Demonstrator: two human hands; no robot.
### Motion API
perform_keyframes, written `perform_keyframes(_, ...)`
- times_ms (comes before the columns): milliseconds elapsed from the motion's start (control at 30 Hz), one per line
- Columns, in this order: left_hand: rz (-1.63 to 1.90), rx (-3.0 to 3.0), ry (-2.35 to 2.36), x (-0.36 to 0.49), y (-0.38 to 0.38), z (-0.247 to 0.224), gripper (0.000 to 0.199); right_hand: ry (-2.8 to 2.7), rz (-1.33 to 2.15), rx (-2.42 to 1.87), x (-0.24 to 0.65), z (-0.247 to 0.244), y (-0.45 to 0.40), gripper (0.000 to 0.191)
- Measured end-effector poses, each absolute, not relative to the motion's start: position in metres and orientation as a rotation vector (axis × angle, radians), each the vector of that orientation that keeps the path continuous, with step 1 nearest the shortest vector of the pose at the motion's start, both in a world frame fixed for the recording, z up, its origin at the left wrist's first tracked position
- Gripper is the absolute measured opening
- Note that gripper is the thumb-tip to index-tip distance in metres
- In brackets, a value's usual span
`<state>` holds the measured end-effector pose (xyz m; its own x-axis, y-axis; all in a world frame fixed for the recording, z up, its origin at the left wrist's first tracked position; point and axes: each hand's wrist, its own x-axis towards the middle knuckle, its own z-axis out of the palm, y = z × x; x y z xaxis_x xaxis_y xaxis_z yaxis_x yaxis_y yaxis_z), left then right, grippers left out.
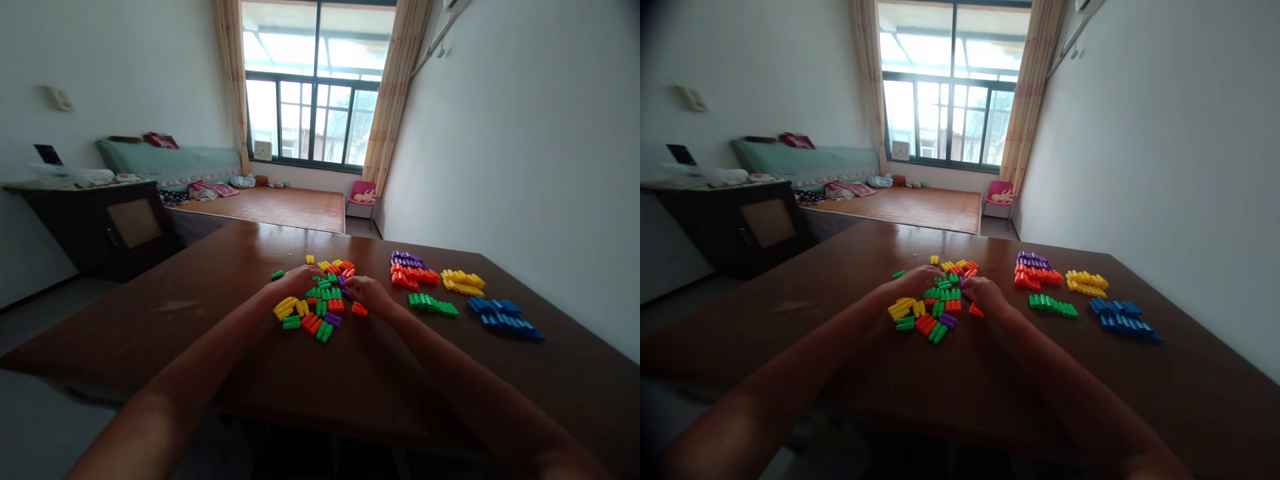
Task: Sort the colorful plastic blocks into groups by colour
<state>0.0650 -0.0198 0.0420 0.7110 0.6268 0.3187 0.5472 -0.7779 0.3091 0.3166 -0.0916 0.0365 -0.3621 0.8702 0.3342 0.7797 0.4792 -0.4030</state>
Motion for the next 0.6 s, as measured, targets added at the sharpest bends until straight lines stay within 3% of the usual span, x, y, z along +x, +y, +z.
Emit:
perform_keyframes(233, 0.345, 2.747, 1.017, 0.080, -0.026, 0.036, 0.050, -2.358, 0.246, -1.462, 0.274, 0.020, -0.071, 0.029)
perform_keyframes(600, 0.497, 2.677, 1.351, 0.092, -0.034, 0.013, 0.035, -1.734, 0.626, -1.203, 0.303, -0.007, -0.067, 0.031)
